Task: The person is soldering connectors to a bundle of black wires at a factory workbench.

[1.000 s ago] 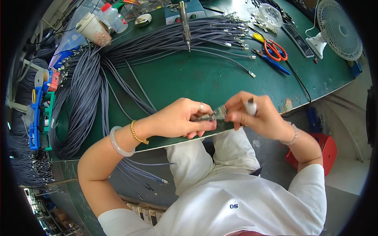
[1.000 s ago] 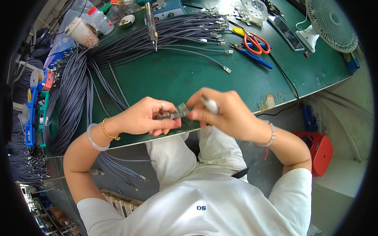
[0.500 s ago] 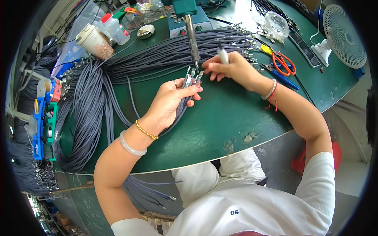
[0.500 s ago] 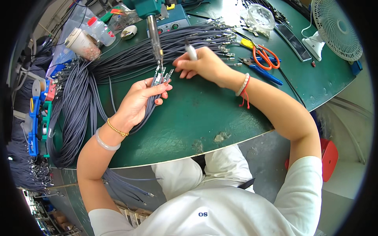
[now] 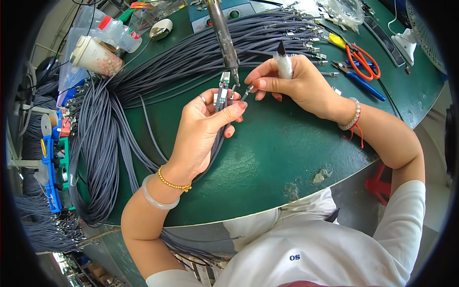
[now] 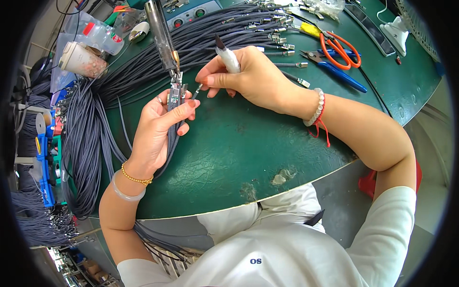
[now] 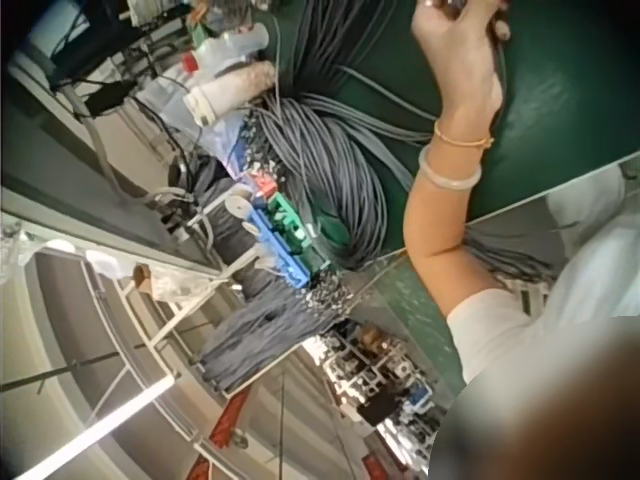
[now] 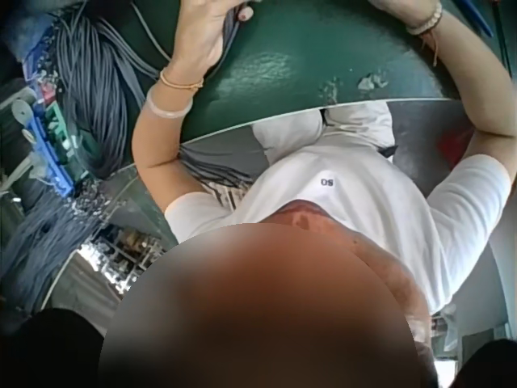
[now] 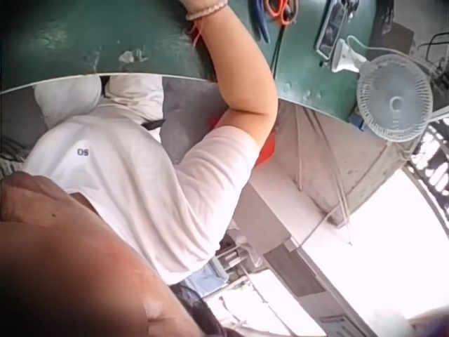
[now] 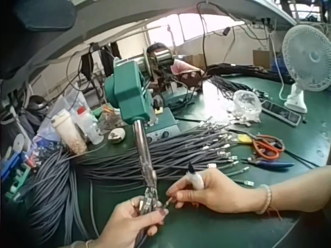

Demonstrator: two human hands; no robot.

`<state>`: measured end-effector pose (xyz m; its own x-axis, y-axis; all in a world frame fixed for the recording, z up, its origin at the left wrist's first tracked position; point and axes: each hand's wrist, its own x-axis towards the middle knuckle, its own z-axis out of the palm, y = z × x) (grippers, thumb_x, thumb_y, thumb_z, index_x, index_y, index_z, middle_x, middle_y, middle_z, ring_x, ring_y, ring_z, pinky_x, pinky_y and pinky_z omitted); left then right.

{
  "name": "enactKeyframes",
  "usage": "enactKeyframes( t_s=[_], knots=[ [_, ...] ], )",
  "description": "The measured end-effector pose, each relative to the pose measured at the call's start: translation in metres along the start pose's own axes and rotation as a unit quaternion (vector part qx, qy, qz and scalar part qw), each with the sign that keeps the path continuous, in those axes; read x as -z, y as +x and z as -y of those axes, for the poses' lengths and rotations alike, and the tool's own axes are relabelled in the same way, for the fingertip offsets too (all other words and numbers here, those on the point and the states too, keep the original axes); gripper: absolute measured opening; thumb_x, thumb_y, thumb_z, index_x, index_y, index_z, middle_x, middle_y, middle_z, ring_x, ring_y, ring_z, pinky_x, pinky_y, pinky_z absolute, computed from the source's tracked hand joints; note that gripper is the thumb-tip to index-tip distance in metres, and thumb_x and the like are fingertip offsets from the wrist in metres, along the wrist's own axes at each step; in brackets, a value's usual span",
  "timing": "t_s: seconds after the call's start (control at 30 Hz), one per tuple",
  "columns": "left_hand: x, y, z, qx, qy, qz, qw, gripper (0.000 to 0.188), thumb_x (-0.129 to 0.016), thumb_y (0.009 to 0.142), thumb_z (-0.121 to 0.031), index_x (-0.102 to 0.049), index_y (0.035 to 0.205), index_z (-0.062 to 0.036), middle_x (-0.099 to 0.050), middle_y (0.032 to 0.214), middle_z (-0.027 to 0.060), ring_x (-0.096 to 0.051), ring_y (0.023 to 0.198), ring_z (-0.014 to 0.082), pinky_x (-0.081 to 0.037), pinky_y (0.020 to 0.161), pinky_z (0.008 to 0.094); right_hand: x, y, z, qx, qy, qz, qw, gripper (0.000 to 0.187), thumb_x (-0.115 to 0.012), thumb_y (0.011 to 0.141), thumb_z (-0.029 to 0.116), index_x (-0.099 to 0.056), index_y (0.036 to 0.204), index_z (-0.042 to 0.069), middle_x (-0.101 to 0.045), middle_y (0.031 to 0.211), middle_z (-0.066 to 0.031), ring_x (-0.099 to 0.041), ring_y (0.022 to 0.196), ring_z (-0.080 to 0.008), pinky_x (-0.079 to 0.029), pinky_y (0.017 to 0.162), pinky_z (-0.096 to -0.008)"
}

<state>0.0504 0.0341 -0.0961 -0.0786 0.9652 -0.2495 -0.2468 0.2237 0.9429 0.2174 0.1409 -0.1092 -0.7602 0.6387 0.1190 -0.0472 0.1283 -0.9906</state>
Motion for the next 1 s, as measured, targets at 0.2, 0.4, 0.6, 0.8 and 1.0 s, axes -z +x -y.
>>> enactKeyframes(
  t_s=[0.2,0.4,0.6,0.8,1.0],
  knots=[
    [-0.005,0.003,0.004,0.008,-0.004,0.002,1.0,0.025,-0.063,0.077,-0.007,-0.05,0.096,0.0026,-0.06,0.085,0.012,-0.055,0.069,0.0096,-0.04,0.051,0.0185,0.004,-0.006,-0.001,-0.023,-0.034,0.0,0.999,0.022,-0.057,0.084,0.024,-0.06,0.081,0.002,-0.059,0.066,-0.0005,-0.054,0.057,-0.0044,-0.038,0.048,-0.0164],
    [-0.01,0.002,0.006,0.002,-0.003,0.005,1.0,0.025,-0.063,0.078,-0.007,-0.05,0.096,0.0019,-0.06,0.086,0.0122,-0.054,0.068,0.0093,-0.04,0.051,0.0187,0.006,-0.011,0.0,-0.029,-0.035,-0.008,0.999,0.025,-0.057,0.084,0.026,-0.06,0.08,0.002,-0.057,0.063,-0.0004,-0.053,0.055,-0.0048,-0.037,0.047,-0.0169],
    [-0.009,0.002,0.005,0.0,-0.011,0.01,1.0,0.023,-0.062,0.078,-0.007,-0.05,0.096,0.001,-0.059,0.087,0.0115,-0.052,0.067,0.0085,-0.038,0.05,0.0184,0.005,-0.01,0.001,-0.034,-0.031,-0.009,0.999,0.024,-0.057,0.084,0.025,-0.059,0.08,0.001,-0.057,0.064,-0.0019,-0.053,0.055,-0.0057,-0.037,0.047,-0.0172],
    [-0.008,-0.001,0.004,-0.022,-0.037,-0.01,0.999,0.021,-0.062,0.077,-0.004,-0.049,0.093,-0.0003,-0.057,0.083,0.008,-0.047,0.062,0.0059,-0.034,0.045,0.0163,-0.001,-0.009,0.004,-0.048,-0.009,-0.003,0.999,0.023,-0.056,0.084,0.025,-0.059,0.078,0.003,-0.056,0.064,-0.0013,-0.052,0.055,-0.0054,-0.036,0.047,-0.0165],
    [-0.003,-0.013,-0.004,-0.063,-0.044,-0.041,0.996,0.022,-0.064,0.075,-0.002,-0.048,0.091,-0.002,-0.057,0.079,0.0052,-0.046,0.058,0.0041,-0.032,0.042,0.0151,-0.018,-0.014,0.014,-0.06,0.065,-0.006,0.996,0.024,-0.056,0.085,0.027,-0.057,0.077,0.004,-0.055,0.065,-0.0005,-0.05,0.054,-0.0045,-0.035,0.047,-0.0163]
  ],
)
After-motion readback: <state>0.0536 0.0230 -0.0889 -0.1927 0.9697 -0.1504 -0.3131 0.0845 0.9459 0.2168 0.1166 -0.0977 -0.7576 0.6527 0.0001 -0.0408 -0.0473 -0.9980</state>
